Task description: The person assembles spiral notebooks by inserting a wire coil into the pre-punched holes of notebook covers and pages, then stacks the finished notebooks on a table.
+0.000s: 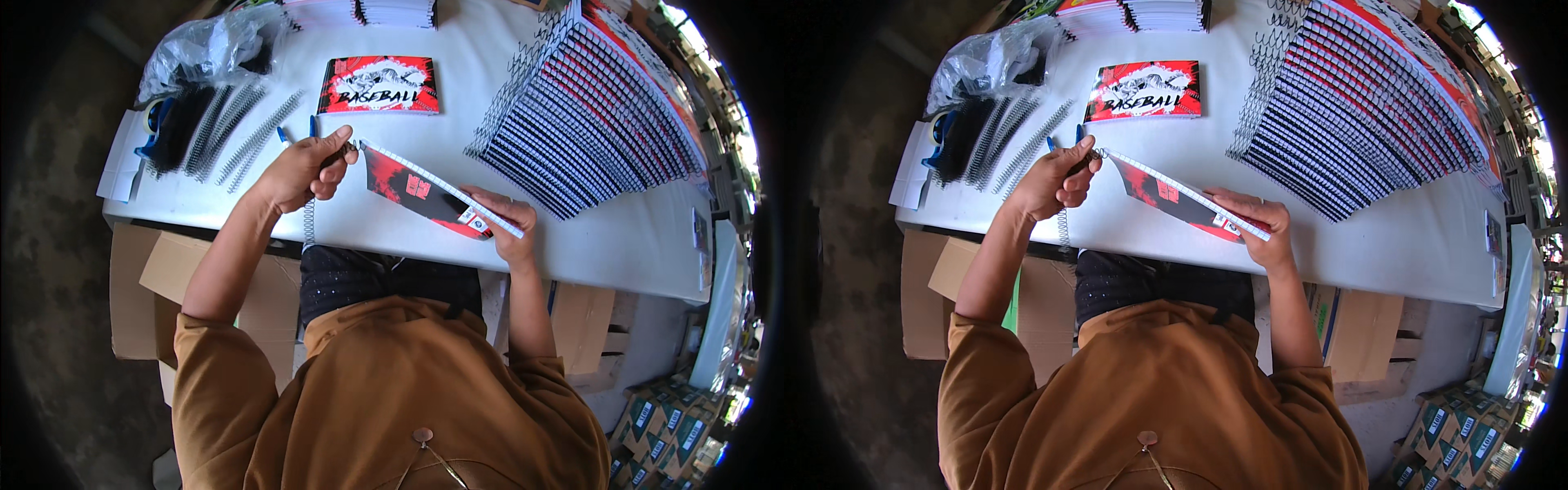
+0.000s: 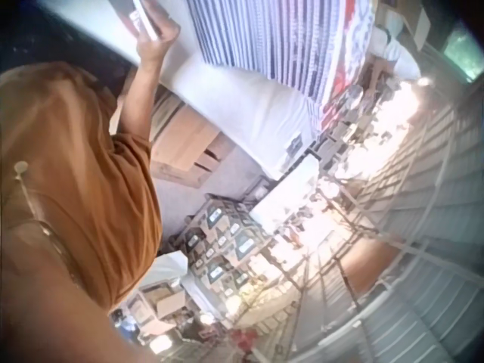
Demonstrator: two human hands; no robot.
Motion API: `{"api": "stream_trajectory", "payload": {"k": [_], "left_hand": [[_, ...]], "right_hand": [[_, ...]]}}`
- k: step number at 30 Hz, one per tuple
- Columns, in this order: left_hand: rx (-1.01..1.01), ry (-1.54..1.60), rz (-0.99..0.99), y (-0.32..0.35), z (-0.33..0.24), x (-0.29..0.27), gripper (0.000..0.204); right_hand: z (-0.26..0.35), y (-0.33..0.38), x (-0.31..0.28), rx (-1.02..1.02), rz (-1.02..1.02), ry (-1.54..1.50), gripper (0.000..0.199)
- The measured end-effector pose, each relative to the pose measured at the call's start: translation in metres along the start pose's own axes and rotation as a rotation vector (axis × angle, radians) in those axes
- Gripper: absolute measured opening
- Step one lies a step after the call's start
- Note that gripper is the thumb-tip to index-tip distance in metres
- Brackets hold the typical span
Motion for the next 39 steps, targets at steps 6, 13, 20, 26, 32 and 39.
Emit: {"api": "stream_trajectory", "payload": {"k": [6, 13, 20, 26, 32, 39], "left_hand": [[-0.214, 0.034, 0.022, 0.007, 0.013, 0.005, 0.035], [-0.029, -0.180, 0.021, 0.005, -0.010, -0.001, 0.029], [0.357, -0.655, -0.023, 0.020, -0.052, -0.003, 0.019], [0.442, -0.680, -0.160, 0.030, -0.028, 0.016, 0.028], [0.387, -0.995, -0.258, 0.055, -0.016, 0.064, 0.023], [0.716, -1.640, -0.014, 0.089, -0.060, 0.114, 0.008]], "right_hand": [[-0.004, 0.001, -0.002, 0.020, -0.015, 0.052, 0.032], [-0.007, -0.001, -0.005, 0.071, -0.014, 0.022, 0.028], [-0.016, 0.014, -0.011, 0.230, -0.093, 0.074, 0.026], [-0.002, 0.007, 0.005, 0.231, -0.209, 0.246, 0.025], [0.039, 0.001, 0.100, -0.044, 0.235, 0.537, 0.067], [0.022, -0.042, 0.016, 0.172, 0.002, -0.010, 0.042]]}}
Point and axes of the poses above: each hand's wrist, its own y-axis away from the middle knuckle, its own x-axis out of the palm, z = x × y, the point moved 9 cm from there along -y, towards the middle knuckle, and after that the axes turned 4 degrees about z, right-handed, at the moved point
